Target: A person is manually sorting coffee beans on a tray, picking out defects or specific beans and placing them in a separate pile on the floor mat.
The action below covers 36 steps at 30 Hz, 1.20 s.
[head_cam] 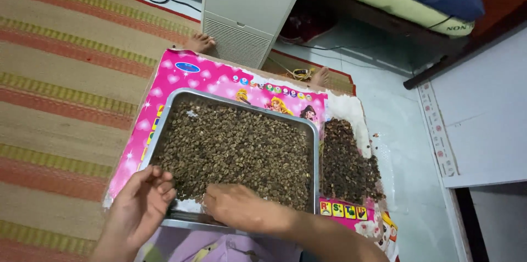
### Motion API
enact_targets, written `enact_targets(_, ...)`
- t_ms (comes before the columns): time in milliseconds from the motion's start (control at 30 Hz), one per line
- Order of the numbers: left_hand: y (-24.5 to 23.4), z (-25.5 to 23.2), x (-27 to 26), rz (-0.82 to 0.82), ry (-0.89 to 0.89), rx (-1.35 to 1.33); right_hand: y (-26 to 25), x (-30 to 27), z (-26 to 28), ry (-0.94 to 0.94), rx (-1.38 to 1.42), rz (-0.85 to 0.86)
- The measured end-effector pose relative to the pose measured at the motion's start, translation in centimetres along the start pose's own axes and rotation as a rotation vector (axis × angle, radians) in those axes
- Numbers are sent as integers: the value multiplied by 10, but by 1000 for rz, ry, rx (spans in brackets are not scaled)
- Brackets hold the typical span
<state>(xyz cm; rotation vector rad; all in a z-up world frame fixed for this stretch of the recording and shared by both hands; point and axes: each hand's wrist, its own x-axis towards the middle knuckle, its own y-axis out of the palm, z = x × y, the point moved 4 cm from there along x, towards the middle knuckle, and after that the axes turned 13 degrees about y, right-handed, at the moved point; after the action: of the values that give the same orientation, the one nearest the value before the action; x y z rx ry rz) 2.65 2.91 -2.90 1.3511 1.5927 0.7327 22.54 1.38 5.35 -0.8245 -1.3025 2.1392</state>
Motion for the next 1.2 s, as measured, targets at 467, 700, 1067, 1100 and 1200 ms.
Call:
enact_targets(467, 13, 13, -4, -26, 2, -37, -15, -10, -37, 363, 491, 48)
enact_targets(700, 13, 18, -8, -8, -17, -103, 7, 3, -18, -58, 134, -143)
enact_targets(1067, 21, 14, -8, -105, 182, 23, -11, -2, -5, 15, 425, -332)
enact_targets(1100, 29, 17, -10, -87, 238, 40, -7, -5, -13, 281, 839, -232)
enact_targets(1200, 67, 48, -19, 202, 402, 332, 26, -7, -34, 326, 2089, -25)
